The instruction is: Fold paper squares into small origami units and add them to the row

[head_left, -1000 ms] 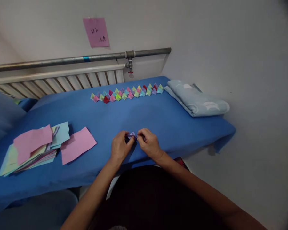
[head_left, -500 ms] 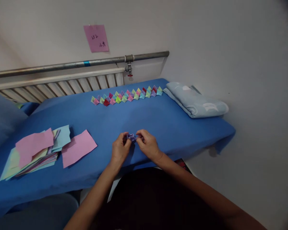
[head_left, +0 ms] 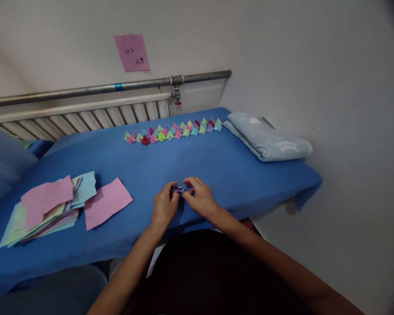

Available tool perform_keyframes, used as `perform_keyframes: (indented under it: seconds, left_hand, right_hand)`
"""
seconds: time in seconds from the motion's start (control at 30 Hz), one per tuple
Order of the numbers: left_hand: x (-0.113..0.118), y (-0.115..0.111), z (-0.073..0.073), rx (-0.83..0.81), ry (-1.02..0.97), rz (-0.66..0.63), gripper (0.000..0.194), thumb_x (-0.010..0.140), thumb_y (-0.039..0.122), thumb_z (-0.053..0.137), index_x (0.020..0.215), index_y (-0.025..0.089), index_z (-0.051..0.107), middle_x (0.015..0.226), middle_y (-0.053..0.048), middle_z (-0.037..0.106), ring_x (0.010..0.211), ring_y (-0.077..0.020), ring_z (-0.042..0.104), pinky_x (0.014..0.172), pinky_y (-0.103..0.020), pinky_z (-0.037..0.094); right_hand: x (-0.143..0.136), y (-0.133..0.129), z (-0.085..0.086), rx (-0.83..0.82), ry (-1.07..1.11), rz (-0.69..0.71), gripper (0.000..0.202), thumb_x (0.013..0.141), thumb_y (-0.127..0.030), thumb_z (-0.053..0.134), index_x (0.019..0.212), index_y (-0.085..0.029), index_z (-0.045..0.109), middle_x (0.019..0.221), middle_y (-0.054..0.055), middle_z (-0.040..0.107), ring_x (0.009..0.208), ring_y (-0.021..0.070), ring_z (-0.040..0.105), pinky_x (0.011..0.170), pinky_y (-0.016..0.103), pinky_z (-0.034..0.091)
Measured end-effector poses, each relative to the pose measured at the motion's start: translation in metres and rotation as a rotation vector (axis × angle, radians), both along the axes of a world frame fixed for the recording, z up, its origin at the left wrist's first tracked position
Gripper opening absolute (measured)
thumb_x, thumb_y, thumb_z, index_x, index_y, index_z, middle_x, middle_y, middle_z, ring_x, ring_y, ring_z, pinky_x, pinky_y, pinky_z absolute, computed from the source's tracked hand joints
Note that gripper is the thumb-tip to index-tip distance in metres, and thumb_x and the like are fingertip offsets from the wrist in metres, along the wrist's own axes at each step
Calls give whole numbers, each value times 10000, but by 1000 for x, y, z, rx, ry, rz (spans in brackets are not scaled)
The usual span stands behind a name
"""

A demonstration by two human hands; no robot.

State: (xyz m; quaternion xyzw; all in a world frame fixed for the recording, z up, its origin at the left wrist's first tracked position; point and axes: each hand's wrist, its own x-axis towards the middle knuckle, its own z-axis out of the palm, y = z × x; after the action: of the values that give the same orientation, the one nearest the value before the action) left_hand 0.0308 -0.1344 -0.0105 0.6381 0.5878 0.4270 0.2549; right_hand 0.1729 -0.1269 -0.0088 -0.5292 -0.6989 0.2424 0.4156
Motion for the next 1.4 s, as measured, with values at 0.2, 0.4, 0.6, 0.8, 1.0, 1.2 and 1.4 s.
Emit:
perform_keyframes:
  seconds: [0.2,0.4,0.6,0.8,1.0,1.2,1.4]
  left_hand:
    - [0,0,-1,3,13,6,255,847,131,514,1062,190,638,1009,-78,738,901,-207,698,838,-365,534]
    - [1,-1,0,-13,32,-47,255,838,109,521,1048,189,642,999,-67,744,897,-197,702,824,-341,542]
    - [1,-4,2,-29,61,-87,248,846,127,528,1055,191,645,976,-57,747,850,-193,703,789,-330,544]
    - [1,-6,3,-35,70,-127,244,854,125,515,1048,184,650,986,-52,743,864,-179,698,796,-310,541]
    - [2,-5,4,-48,69,-126,238,855,135,521,1046,193,650,960,-42,745,832,-171,697,767,-302,541]
    - [6,-5,8,-62,59,-98,221,837,118,532,1006,179,661,903,-41,743,781,-159,690,729,-285,538]
    - [8,-5,13,-82,50,-100,220,812,109,549,969,199,673,843,-15,736,736,-146,673,710,-268,516]
  right_hand:
    - [1,-2,0,-37,-7,16,314,726,-79,558,1010,-205,605,902,24,610,668,121,552,673,278,452]
    - [3,-1,1,-20,-18,57,280,761,-54,534,966,-219,629,915,29,631,748,141,579,675,271,448]
    - [7,-2,5,-39,3,162,154,822,-106,564,859,-223,658,838,8,652,774,142,603,729,278,457]
    - [9,-2,2,-36,27,150,139,853,-135,537,823,-212,649,807,2,655,751,130,596,710,259,447]
    - [8,0,0,-21,29,152,134,836,-129,541,794,-214,635,775,-8,640,735,127,589,708,253,439]
    - [9,1,-2,-11,30,143,144,835,-136,534,766,-216,631,754,-14,635,724,127,584,710,257,430]
    - [8,2,-3,-28,55,150,145,808,-119,542,762,-223,632,747,-21,634,724,126,580,717,258,433]
